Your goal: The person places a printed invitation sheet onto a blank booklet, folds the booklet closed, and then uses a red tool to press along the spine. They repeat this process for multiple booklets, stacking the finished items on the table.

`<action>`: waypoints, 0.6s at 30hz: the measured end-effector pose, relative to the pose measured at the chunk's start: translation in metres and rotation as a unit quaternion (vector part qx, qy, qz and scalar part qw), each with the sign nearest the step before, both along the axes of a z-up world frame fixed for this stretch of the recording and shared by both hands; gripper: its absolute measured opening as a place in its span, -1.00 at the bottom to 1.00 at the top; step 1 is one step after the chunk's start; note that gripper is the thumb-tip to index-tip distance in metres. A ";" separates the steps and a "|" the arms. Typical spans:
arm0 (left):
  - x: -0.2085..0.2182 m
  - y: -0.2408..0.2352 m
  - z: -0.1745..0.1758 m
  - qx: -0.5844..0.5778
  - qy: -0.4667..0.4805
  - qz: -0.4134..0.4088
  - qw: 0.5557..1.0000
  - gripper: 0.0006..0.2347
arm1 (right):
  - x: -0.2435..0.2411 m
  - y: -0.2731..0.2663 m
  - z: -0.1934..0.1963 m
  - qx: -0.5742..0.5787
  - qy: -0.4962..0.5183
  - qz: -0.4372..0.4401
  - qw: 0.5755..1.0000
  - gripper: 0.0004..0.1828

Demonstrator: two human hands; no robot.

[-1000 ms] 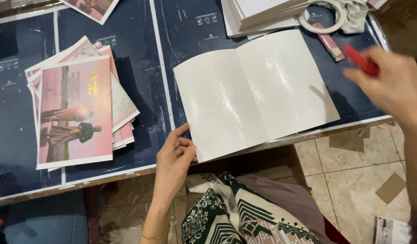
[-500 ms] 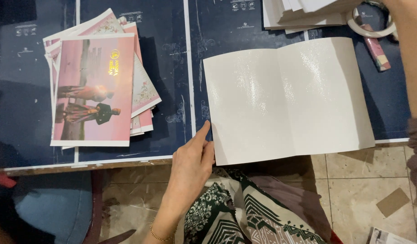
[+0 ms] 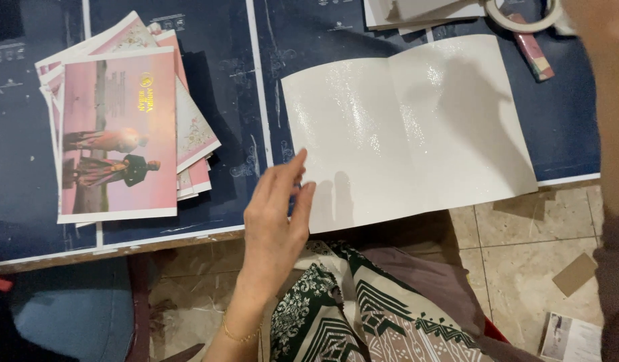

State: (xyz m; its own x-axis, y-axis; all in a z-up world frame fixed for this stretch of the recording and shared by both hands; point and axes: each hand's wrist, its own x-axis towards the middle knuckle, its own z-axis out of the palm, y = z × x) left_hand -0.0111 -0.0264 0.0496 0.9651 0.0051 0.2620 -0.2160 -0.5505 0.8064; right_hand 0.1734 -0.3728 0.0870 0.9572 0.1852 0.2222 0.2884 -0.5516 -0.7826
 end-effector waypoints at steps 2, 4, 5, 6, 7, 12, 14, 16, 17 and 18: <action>0.007 -0.001 -0.001 -0.029 -0.019 -0.002 0.999 -0.68 | -0.037 0.014 -0.002 0.027 0.011 -0.004 1.000 -0.69; 0.013 -0.002 -0.003 -0.120 -0.013 -0.033 0.992 -0.57 | -0.072 0.031 -0.009 0.056 0.021 -0.010 0.998 -0.67; 0.013 -0.002 -0.004 -0.121 -0.010 -0.038 0.992 -0.57 | -0.090 0.042 -0.014 0.056 0.023 -0.015 0.998 -0.67; 0.012 -0.002 -0.006 -0.150 0.006 -0.033 0.988 -0.60 | -0.109 0.054 -0.019 0.101 0.076 -0.005 0.992 -0.63; 0.012 -0.003 -0.008 -0.179 0.022 -0.029 0.983 -0.63 | -0.127 0.066 -0.024 0.147 0.128 0.004 0.981 -0.58; -0.005 0.007 -0.013 -0.163 0.070 -0.024 0.984 -0.56 | -0.144 0.071 -0.032 -0.100 0.071 0.042 0.992 -0.70; -0.007 0.009 -0.015 -0.157 0.081 -0.015 0.984 -0.49 | -0.143 0.073 -0.034 -0.157 0.077 0.058 0.983 -0.73; -0.006 0.011 -0.023 -0.146 0.087 -0.009 0.985 -0.48 | -0.139 0.072 -0.042 -0.272 0.032 0.089 0.957 -0.72; -0.005 0.012 -0.024 -0.146 0.088 -0.008 0.985 -0.48 | -0.139 0.073 -0.044 -0.272 0.033 0.091 0.958 -0.72; -0.003 0.014 -0.024 -0.105 0.070 -0.014 0.992 -0.49 | -0.138 0.074 -0.047 -0.283 0.038 0.087 0.955 -0.72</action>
State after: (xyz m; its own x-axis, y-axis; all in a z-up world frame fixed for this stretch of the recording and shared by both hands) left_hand -0.0146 -0.0127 0.0252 0.9925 0.0178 0.1211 -0.1065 -0.3632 0.9256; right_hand 0.0349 -0.2991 0.0400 0.9107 0.4120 -0.0293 0.3678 -0.8412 -0.3963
